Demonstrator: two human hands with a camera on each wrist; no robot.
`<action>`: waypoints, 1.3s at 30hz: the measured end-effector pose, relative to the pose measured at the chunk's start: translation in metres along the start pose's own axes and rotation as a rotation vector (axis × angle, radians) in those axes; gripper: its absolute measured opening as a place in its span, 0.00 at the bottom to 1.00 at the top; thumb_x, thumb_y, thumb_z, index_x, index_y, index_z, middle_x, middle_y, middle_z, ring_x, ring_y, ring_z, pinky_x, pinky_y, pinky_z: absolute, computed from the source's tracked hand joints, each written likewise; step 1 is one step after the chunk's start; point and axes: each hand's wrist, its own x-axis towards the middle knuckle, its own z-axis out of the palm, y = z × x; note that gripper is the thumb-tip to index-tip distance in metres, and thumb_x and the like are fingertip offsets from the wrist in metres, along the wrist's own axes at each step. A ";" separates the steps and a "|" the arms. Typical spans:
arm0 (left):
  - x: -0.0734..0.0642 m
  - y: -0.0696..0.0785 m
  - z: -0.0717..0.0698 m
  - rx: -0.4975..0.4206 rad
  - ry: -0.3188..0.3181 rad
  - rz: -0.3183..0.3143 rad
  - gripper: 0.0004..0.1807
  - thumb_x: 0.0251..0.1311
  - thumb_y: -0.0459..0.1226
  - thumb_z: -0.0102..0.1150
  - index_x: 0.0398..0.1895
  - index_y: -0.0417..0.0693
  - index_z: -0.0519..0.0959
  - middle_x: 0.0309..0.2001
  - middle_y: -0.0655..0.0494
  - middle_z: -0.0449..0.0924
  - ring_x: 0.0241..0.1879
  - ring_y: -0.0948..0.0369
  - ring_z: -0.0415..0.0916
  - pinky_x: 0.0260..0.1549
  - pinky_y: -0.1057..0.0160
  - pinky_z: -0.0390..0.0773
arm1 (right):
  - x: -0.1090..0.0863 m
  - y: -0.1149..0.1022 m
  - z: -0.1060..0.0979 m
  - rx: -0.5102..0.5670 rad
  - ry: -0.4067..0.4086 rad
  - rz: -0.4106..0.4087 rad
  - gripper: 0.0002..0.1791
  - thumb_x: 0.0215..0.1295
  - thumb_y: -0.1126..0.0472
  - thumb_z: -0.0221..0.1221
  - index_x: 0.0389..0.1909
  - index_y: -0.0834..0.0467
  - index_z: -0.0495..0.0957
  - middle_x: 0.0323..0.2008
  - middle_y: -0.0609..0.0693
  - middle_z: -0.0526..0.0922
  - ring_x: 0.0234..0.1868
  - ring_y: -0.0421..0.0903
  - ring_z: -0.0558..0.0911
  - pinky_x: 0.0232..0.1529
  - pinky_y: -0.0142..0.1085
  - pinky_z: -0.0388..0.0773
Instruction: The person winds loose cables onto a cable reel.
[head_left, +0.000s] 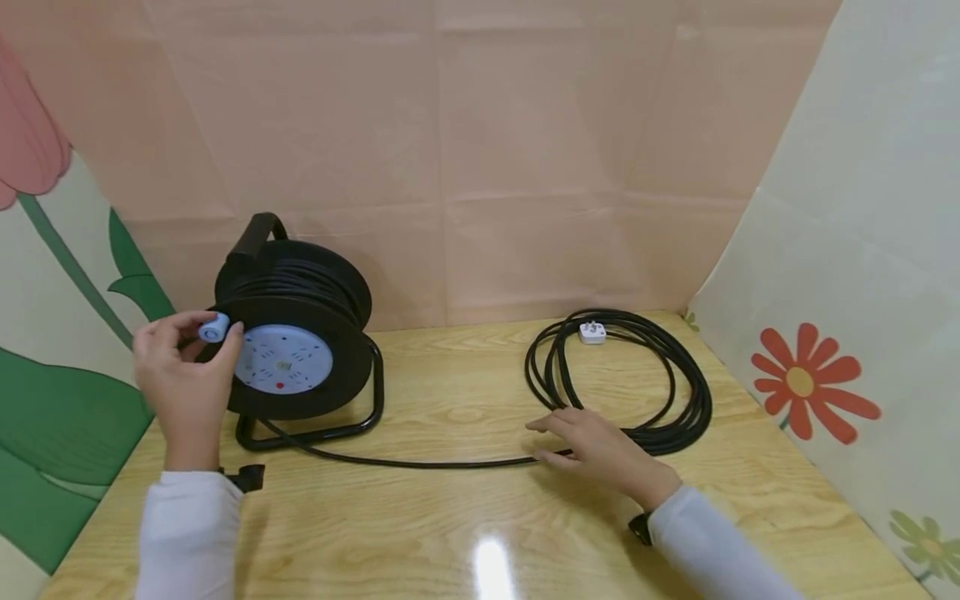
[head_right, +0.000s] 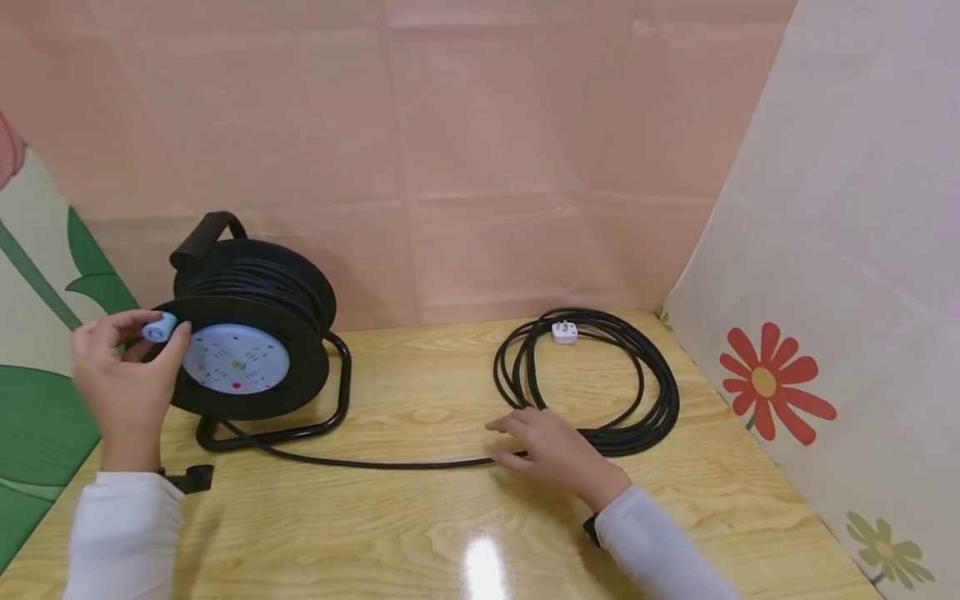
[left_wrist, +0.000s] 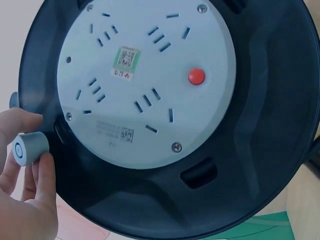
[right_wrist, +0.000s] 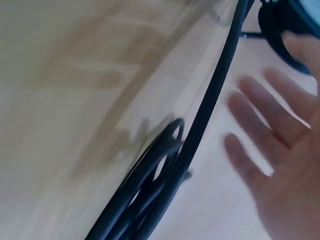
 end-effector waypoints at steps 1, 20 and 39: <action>0.000 0.000 0.000 -0.014 0.002 0.000 0.18 0.54 0.32 0.74 0.45 0.32 0.81 0.43 0.70 0.64 0.44 0.67 0.70 0.50 0.73 0.77 | 0.004 -0.002 0.002 0.018 -0.039 0.003 0.21 0.67 0.48 0.65 0.56 0.54 0.81 0.48 0.46 0.83 0.46 0.44 0.82 0.48 0.45 0.80; 0.002 -0.002 -0.002 0.010 -0.017 -0.018 0.19 0.57 0.35 0.71 0.46 0.30 0.78 0.41 0.72 0.65 0.42 0.68 0.71 0.45 0.76 0.77 | 0.018 0.007 -0.025 -0.049 -0.163 0.097 0.20 0.72 0.39 0.55 0.22 0.42 0.68 0.14 0.34 0.61 0.16 0.32 0.61 0.19 0.31 0.63; 0.009 -0.009 -0.018 0.000 -0.075 -0.183 0.20 0.57 0.41 0.73 0.47 0.39 0.80 0.44 0.67 0.70 0.46 0.66 0.71 0.44 0.77 0.76 | 0.033 0.096 -0.043 -0.142 -0.211 0.409 0.30 0.72 0.32 0.49 0.24 0.50 0.81 0.16 0.43 0.72 0.18 0.42 0.70 0.23 0.40 0.68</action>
